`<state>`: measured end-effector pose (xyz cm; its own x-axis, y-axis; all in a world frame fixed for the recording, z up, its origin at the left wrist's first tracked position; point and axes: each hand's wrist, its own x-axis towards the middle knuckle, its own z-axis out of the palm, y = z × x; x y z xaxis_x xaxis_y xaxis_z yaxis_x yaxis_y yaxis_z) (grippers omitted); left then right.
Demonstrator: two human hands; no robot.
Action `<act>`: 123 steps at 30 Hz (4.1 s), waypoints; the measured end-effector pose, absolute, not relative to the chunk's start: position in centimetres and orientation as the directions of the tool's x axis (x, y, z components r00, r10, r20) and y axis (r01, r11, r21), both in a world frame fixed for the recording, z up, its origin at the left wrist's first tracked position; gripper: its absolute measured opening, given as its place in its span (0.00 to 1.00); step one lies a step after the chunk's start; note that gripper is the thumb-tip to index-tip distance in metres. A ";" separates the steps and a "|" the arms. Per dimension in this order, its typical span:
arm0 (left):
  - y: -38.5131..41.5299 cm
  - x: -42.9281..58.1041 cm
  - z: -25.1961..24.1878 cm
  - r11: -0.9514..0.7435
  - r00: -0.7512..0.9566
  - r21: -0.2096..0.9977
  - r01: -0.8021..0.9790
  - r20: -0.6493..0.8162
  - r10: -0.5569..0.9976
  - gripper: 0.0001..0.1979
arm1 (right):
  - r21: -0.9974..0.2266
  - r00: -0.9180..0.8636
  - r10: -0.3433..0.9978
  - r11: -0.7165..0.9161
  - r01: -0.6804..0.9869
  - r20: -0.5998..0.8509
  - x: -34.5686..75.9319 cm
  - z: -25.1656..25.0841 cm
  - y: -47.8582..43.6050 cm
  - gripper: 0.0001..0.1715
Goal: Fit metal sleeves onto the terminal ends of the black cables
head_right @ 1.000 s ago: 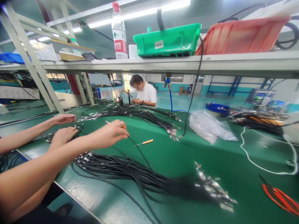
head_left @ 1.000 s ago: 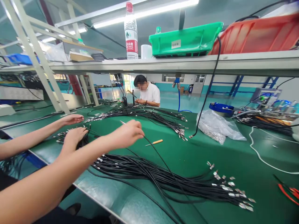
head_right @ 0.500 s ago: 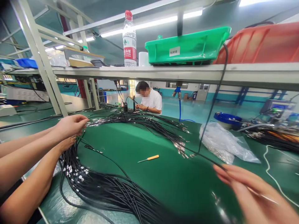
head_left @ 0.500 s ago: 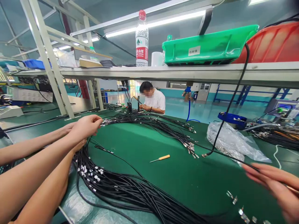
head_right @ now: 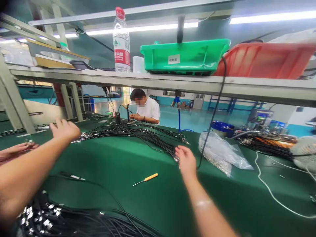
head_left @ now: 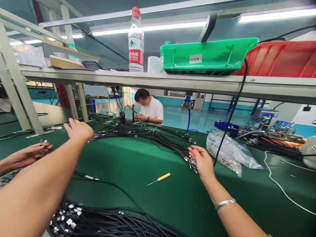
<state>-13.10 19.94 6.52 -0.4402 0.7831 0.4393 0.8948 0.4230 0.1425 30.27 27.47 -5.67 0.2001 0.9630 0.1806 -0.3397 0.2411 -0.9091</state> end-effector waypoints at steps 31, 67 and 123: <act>9.5 16.0 -10.0 -0.689 0.631 0.344 0.638 0.280 0.724 0.12 | -0.931 -0.304 0.930 -0.090 0.354 -0.205 48.6 -5.1 17.8 0.08; 8.8 35.0 -10.2 -0.548 0.548 0.086 0.832 0.017 0.836 0.11 | -0.553 -0.373 0.890 0.455 0.698 0.262 57.6 -12.5 12.3 0.11; 9.1 37.5 -10.1 -0.123 0.228 0.980 0.158 0.085 0.970 0.06 | -0.998 -0.398 0.915 0.042 -0.049 0.058 56.0 -10.2 10.8 0.12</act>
<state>37.50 9.13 -10.07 0.2282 0.9699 0.0845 0.1581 -0.1226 0.9798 56.01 10.80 -10.18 -0.3984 0.9154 0.0577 -0.0485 0.0418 -0.9979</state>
